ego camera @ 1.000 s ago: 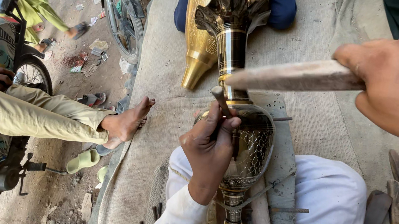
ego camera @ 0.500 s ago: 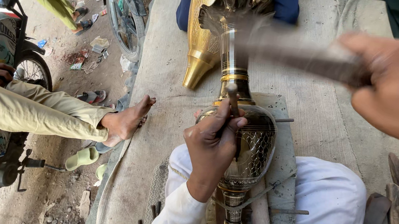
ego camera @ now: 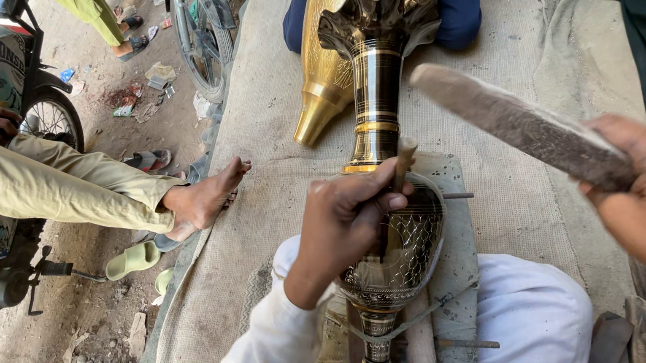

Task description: The person uses a small metal chisel and a wooden mallet to engrave a decorative pattern on the body of a brass vase. The vase is held steady between the legs while the person repeatedly taps the chisel to create a lattice design.

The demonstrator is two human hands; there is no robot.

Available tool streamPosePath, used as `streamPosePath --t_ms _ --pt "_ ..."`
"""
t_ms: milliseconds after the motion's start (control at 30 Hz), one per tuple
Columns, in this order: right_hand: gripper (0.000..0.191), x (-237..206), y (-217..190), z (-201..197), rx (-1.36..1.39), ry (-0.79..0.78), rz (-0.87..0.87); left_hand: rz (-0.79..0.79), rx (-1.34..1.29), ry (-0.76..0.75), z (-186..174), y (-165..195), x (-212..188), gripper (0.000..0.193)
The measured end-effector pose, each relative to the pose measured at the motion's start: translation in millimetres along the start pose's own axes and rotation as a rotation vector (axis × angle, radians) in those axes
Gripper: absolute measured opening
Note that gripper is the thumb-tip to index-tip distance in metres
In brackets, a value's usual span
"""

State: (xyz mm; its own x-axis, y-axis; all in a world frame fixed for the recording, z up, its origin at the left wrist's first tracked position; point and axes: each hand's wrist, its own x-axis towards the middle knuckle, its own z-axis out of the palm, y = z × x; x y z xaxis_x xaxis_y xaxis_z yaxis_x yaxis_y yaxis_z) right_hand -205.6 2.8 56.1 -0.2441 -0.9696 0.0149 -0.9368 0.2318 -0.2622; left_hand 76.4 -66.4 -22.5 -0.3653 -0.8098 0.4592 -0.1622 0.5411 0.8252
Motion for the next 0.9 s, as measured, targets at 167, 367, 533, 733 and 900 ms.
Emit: streamPosePath --t_ms 167,367,533,733,900 --pt "0.047 -14.2 8.5 41.2 -0.438 0.114 -0.177 -0.228 -0.312 -0.254 -10.5 -0.3 19.9 0.042" --pt "0.048 -15.0 17.0 63.0 1.121 0.062 0.05 -0.174 -0.272 -0.392 -15.5 5.7 28.8 0.049" --pt "0.039 -17.0 12.1 59.4 0.618 0.173 0.017 -0.146 -0.167 -0.4 -16.9 7.2 31.6 0.044" --pt "0.038 -5.8 8.1 29.1 0.397 0.096 -0.021 -0.012 -0.087 -0.132 -10.1 5.9 9.9 0.043" --pt "0.042 15.8 -14.5 -13.1 0.099 0.05 -0.16 -0.033 0.061 0.159 6.8 6.6 -14.6 0.038"
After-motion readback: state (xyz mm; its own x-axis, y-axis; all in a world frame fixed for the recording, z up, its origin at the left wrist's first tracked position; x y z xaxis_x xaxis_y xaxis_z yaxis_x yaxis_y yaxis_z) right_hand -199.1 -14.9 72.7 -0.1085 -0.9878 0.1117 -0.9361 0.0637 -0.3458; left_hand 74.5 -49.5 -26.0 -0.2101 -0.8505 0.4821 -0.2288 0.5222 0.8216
